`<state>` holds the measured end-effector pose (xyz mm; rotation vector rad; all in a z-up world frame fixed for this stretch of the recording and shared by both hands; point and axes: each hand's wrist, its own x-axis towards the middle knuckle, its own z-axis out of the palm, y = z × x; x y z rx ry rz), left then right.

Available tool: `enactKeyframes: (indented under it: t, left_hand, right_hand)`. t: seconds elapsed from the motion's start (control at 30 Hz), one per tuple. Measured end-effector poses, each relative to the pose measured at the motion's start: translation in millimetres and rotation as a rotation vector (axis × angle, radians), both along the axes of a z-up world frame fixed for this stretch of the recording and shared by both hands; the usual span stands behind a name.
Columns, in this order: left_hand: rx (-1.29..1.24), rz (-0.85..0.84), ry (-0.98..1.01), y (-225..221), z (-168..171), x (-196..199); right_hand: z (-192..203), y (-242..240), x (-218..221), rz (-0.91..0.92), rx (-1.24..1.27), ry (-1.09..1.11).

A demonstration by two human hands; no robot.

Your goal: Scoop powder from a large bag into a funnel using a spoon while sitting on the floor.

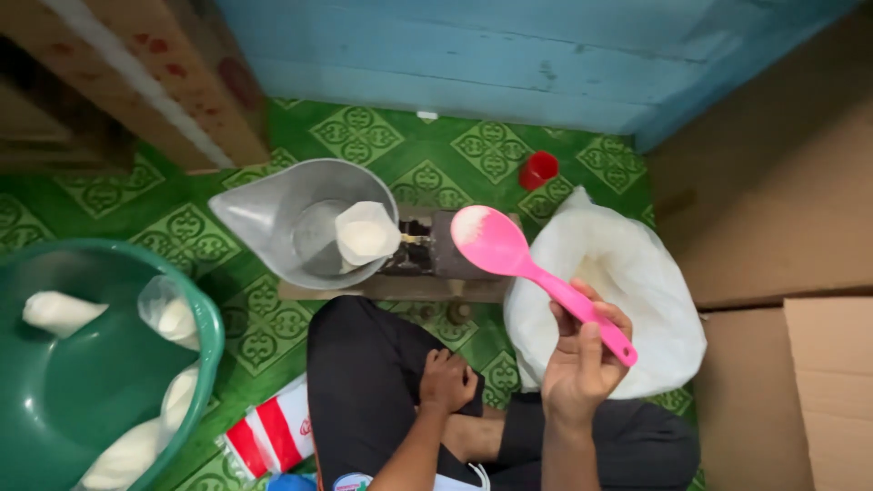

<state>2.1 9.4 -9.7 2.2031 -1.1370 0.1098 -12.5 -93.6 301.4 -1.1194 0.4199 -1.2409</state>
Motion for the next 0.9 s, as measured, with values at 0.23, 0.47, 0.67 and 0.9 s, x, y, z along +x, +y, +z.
enactKeyframes:
  t: [0.23, 0.47, 0.67, 0.9]
  left_hand:
    - [-0.045, -0.064, 0.111, 3, -7, 1]
    - [-0.002, -0.072, 0.156, -2, -22, -2]
    - [0.067, -0.113, 0.246, -2, -18, 0]
    - [-0.01, -0.081, 0.204, 0, -10, 2]
  right_hand:
    - [3, 33, 52, 0.166, -0.094, 0.134]
    - [12, 55, 86, 0.188, -0.356, 0.307]
    - [24, 62, 98, 0.359, -0.673, 0.439]
    - [45, 69, 106, 0.531, -1.037, 0.525]
